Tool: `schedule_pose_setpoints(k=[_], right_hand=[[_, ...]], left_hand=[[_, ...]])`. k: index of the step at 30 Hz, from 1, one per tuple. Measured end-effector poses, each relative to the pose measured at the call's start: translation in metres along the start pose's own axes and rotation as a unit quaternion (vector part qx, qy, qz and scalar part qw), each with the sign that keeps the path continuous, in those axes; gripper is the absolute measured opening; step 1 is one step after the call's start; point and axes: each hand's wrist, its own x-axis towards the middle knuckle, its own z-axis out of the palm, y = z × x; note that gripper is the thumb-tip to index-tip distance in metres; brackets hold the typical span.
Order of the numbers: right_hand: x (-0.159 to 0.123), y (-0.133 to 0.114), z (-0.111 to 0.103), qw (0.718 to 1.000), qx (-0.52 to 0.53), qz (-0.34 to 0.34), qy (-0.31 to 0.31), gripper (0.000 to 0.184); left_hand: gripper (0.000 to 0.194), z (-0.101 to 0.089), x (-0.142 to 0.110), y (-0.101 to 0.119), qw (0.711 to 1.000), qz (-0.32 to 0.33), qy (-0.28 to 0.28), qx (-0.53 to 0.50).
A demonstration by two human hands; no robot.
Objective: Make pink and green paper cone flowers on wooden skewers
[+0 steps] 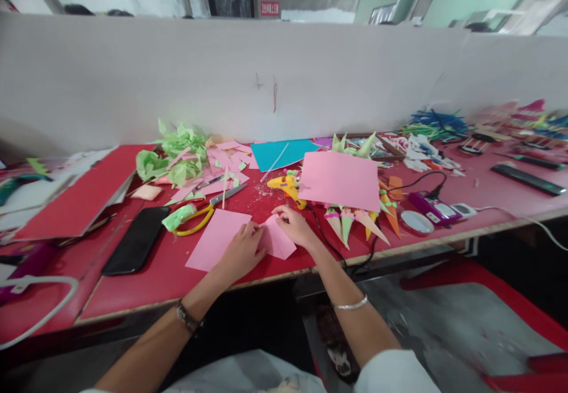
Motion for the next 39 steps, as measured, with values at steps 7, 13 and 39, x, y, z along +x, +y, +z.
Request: schedule_pose_setpoints(k=[7,13,39], right_hand=[[-0.008,-0.004,0.005,0.998,-0.038,0.032,0.038,0.017],[-0.014,-0.01,0.014,0.99,-0.116,0.033,0.076,0.017],[-0.026,-0.013,0.029,0.962,-0.246,0.008,0.117,0.024]], left_hand=[[0.049,0.008,0.008,0.001,1.0,-0.011,0.014,0.014],[0.045,0.015,0.008,0.003,0.998,-0.006,0.041,0.055],[0.03,0.004,0.011,0.014,0.993,0.003,0.008,0.12]])
